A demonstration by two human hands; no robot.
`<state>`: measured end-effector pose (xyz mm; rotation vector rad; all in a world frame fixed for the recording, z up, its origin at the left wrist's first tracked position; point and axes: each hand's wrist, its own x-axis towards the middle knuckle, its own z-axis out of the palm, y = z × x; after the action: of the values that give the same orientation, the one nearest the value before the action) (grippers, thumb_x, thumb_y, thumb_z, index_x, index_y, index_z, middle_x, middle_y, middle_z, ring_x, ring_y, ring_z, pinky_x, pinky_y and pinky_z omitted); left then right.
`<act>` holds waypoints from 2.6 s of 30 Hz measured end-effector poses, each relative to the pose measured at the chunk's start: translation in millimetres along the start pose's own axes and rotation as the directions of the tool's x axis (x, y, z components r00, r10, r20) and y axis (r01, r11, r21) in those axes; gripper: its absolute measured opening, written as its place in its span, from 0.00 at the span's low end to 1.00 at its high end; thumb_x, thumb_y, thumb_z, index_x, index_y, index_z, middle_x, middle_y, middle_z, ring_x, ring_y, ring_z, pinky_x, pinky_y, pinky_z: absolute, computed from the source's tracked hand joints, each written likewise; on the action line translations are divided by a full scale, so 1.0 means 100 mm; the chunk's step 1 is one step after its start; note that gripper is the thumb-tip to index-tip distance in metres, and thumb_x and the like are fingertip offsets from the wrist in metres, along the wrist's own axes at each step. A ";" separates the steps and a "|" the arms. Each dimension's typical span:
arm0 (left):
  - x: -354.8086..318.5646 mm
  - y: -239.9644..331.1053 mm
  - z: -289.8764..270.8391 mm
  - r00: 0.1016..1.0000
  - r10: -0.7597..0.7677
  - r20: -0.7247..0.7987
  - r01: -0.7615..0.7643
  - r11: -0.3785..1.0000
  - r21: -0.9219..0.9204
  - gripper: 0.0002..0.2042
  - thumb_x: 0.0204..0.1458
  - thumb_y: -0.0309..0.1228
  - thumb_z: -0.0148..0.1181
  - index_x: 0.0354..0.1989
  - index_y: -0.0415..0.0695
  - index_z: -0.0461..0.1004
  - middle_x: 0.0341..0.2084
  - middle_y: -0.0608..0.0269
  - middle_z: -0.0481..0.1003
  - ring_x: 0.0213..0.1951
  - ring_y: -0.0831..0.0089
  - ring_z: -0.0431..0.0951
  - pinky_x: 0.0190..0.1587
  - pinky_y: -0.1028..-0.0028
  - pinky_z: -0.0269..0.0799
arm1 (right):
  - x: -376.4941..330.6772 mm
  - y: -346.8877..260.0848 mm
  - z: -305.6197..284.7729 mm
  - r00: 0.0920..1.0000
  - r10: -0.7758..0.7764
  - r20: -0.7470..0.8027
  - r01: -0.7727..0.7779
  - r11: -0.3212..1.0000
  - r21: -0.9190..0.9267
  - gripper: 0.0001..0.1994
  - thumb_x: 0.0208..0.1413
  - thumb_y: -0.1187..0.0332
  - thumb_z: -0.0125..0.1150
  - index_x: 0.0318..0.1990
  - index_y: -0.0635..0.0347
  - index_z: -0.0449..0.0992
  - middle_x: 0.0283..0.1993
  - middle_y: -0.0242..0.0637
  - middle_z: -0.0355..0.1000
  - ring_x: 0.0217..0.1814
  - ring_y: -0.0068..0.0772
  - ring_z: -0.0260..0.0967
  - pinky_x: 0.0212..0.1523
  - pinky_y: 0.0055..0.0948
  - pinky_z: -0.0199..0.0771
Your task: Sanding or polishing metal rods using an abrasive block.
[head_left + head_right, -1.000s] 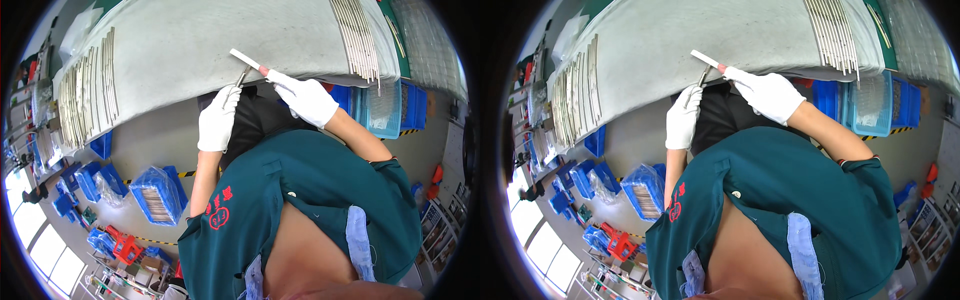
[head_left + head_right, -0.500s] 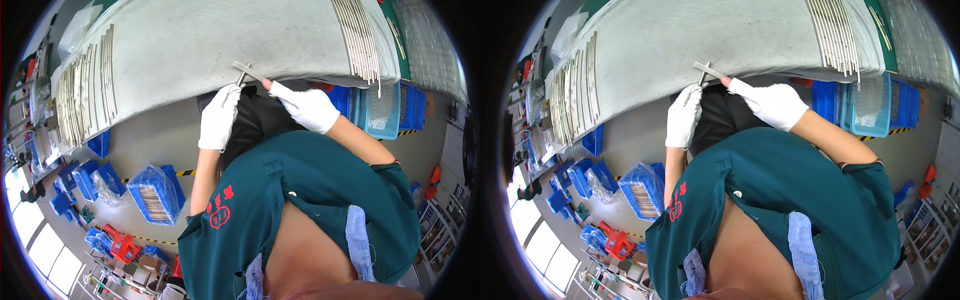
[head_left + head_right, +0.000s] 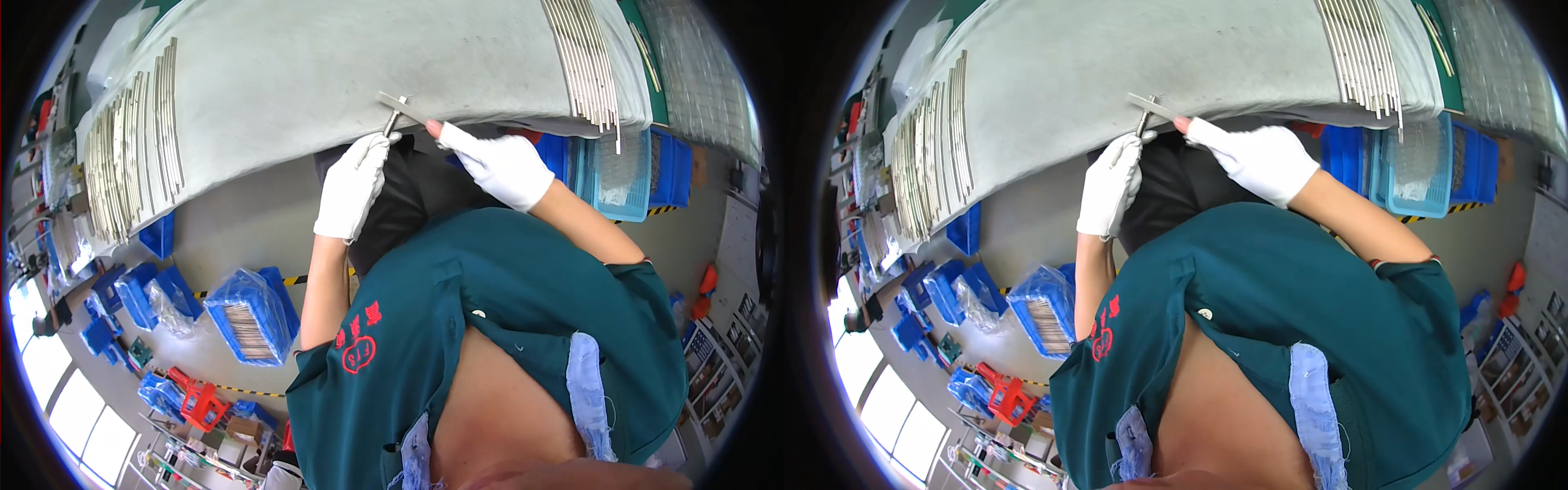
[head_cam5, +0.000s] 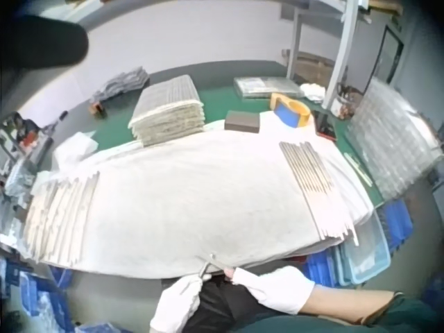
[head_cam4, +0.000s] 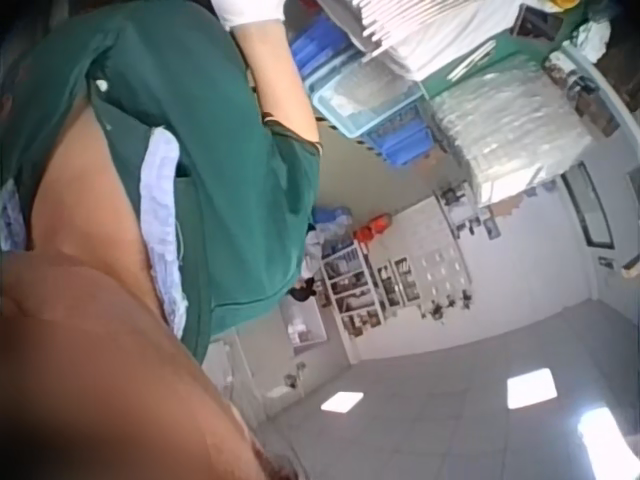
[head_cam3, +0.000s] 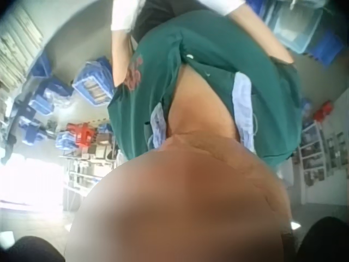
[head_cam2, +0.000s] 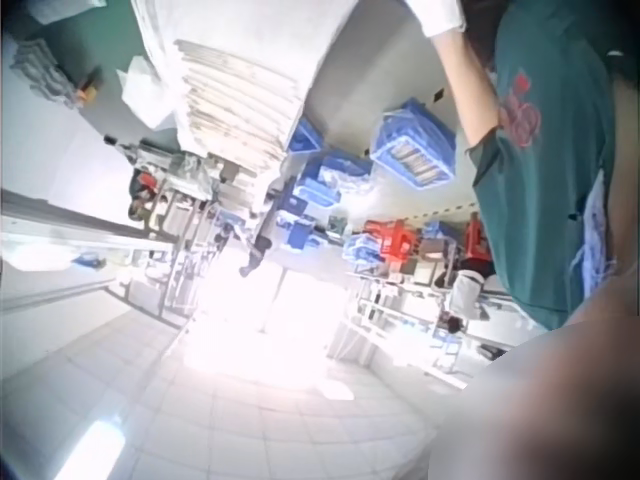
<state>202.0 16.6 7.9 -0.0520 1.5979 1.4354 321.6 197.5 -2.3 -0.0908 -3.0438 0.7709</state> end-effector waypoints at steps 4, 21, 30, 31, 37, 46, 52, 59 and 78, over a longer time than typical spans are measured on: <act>0.03 0.01 0.01 0.996 0.083 -0.036 -0.080 0.993 0.083 0.13 0.57 0.35 0.47 0.44 0.41 0.73 0.10 0.79 0.55 0.12 0.89 0.49 0.14 0.85 0.42 | 0.17 -0.11 -0.02 0.995 0.090 0.036 -0.090 0.996 -0.020 0.22 0.56 0.67 0.46 0.59 0.34 0.60 0.15 0.39 0.64 0.12 0.39 0.61 0.15 0.32 0.62; 0.02 -0.01 0.01 0.999 0.027 0.036 -0.027 1.000 -0.002 0.12 0.57 0.32 0.46 0.43 0.41 0.73 0.12 0.81 0.56 0.13 0.91 0.50 0.14 0.86 0.43 | 0.00 0.00 -0.01 0.999 0.035 -0.008 -0.035 0.999 0.008 0.25 0.54 0.68 0.49 0.60 0.36 0.59 0.19 0.33 0.68 0.11 0.34 0.61 0.14 0.28 0.63; 0.02 -0.02 0.01 0.999 0.017 0.039 -0.017 1.000 -0.007 0.13 0.58 0.33 0.45 0.45 0.40 0.72 0.12 0.80 0.55 0.12 0.91 0.49 0.14 0.86 0.42 | 0.00 -0.02 -0.10 0.987 0.120 0.106 -0.129 0.988 0.081 0.22 0.56 0.66 0.47 0.59 0.37 0.60 0.26 0.31 0.73 0.13 0.34 0.64 0.17 0.29 0.66; 0.03 -0.03 0.02 0.999 0.018 0.031 -0.019 1.000 0.002 0.14 0.58 0.35 0.45 0.46 0.40 0.71 0.10 0.80 0.53 0.11 0.90 0.47 0.13 0.85 0.40 | -0.04 -0.04 -0.09 0.985 0.115 0.126 -0.119 0.993 0.019 0.22 0.56 0.67 0.47 0.59 0.37 0.60 0.26 0.31 0.73 0.13 0.35 0.63 0.16 0.29 0.65; 0.00 0.03 0.04 1.000 -0.002 0.008 0.002 1.000 0.011 0.13 0.58 0.33 0.46 0.44 0.41 0.72 0.11 0.80 0.54 0.12 0.90 0.49 0.13 0.85 0.42 | 0.17 -0.05 -0.02 0.999 -0.043 0.013 0.044 0.997 -0.062 0.26 0.54 0.69 0.48 0.61 0.41 0.57 0.19 0.37 0.67 0.12 0.36 0.62 0.14 0.29 0.64; 0.01 -0.02 0.08 0.998 0.051 -0.028 -0.051 0.999 0.002 0.12 0.57 0.32 0.47 0.44 0.40 0.73 0.12 0.79 0.56 0.13 0.90 0.51 0.15 0.86 0.45 | 0.16 -0.06 -0.07 0.999 -0.028 -0.034 0.026 0.997 -0.066 0.23 0.56 0.66 0.45 0.61 0.35 0.56 0.16 0.34 0.67 0.11 0.35 0.63 0.15 0.31 0.65; 0.03 -0.07 0.09 0.999 0.035 -0.011 -0.035 0.999 0.011 0.15 0.58 0.36 0.45 0.47 0.42 0.70 0.09 0.78 0.54 0.09 0.89 0.47 0.11 0.85 0.41 | 0.15 -0.04 -0.11 0.961 0.221 0.168 -0.258 0.935 0.245 0.22 0.56 0.64 0.46 0.60 0.45 0.58 0.18 0.35 0.69 0.14 0.34 0.65 0.18 0.30 0.67; 0.05 -0.11 0.22 0.998 0.034 -0.045 -0.038 0.995 -0.096 0.13 0.58 0.35 0.44 0.43 0.40 0.68 0.17 0.72 0.66 0.10 0.88 0.54 0.11 0.85 0.46 | -0.01 0.11 0.00 0.997 0.074 -0.036 -0.076 0.996 -0.055 0.23 0.55 0.64 0.47 0.60 0.40 0.58 0.15 0.34 0.67 0.12 0.35 0.63 0.15 0.30 0.65; 0.04 -0.07 0.22 0.999 0.002 -0.041 -0.010 0.983 -0.183 0.12 0.58 0.33 0.44 0.45 0.41 0.70 0.11 0.75 0.61 0.09 0.89 0.50 0.11 0.85 0.44 | 0.07 -0.01 -0.02 1.000 0.002 0.006 -0.001 0.989 -0.150 0.26 0.54 0.64 0.47 0.61 0.32 0.54 0.16 0.31 0.67 0.13 0.34 0.63 0.14 0.31 0.63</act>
<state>217.3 34.3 3.2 -0.1844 1.4952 1.5917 314.6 197.9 -0.7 -0.0915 -3.1034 0.5418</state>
